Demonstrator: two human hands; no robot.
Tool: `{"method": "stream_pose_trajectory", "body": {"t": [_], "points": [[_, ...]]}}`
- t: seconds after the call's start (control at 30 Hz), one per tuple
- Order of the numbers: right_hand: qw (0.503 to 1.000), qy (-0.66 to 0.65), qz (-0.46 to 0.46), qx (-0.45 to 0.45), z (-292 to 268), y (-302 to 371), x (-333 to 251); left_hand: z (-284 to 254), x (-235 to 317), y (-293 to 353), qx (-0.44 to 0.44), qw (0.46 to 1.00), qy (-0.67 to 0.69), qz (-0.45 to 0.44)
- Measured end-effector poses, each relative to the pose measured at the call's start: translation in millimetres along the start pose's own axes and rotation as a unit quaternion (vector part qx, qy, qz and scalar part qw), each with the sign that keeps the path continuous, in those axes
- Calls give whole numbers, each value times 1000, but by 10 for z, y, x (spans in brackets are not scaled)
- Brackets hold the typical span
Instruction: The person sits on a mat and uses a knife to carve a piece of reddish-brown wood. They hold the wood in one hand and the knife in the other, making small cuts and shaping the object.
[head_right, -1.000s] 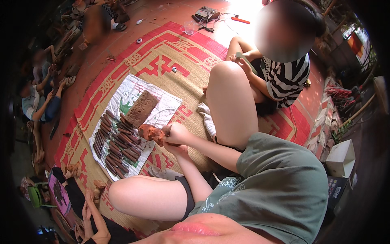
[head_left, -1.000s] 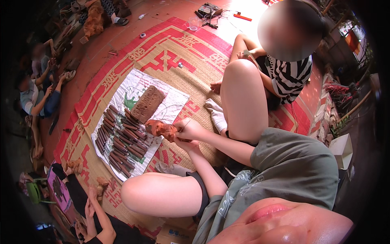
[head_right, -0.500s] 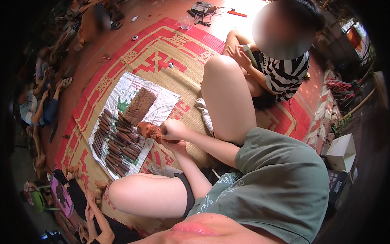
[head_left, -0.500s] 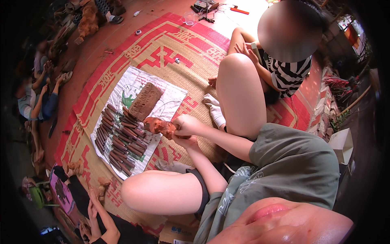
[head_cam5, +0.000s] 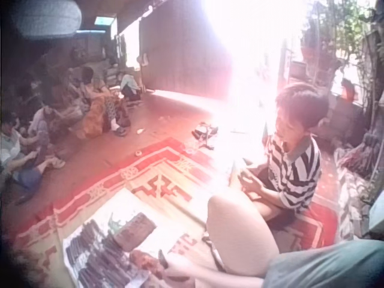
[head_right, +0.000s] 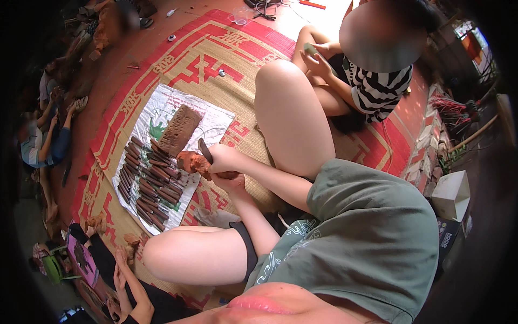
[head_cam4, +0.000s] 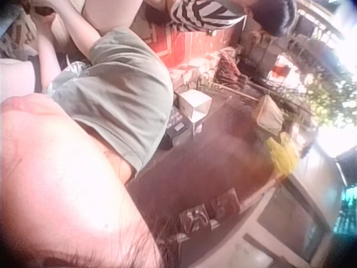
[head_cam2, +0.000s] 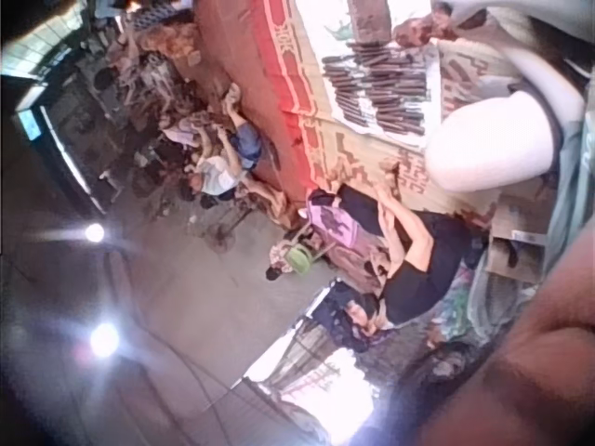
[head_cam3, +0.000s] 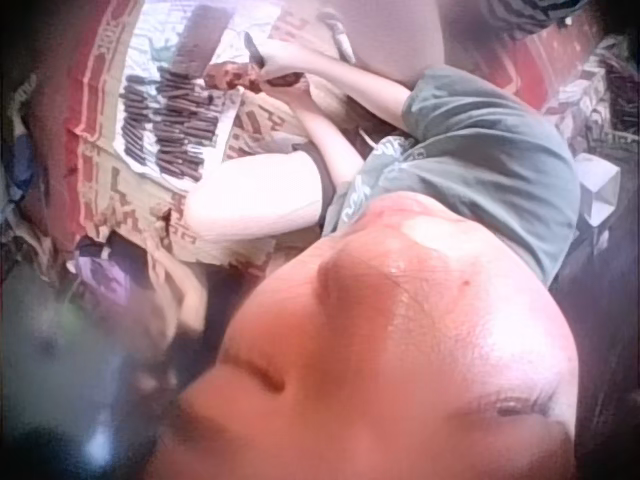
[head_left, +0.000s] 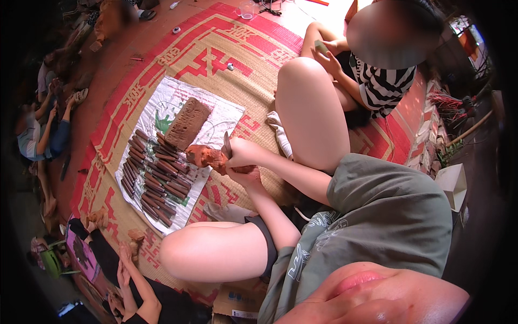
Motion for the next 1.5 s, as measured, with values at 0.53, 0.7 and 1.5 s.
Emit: {"method": "stream_pose_trajectory", "body": {"t": [0.53,0.7,1.5], "points": [[999,7,-47,14,17,-175,39,239,-745,-162,-49,992,63,-96],[995,-10,79,-58,120,-239,458,262,-762,-72,-50,987,53,-143],[988,-139,-18,57,243,-263,476,292,-634,-93,-59,991,82,-87]]}}
Point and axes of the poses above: each hand's wrist, its own y-axis away from the middle knuckle, its own z-axis out of the palm, x = y × z, the point moved 10 cm from there along -y, towards the middle knuckle, and after that the axes turned 10 degrees about -y, right-handed, at the moved point
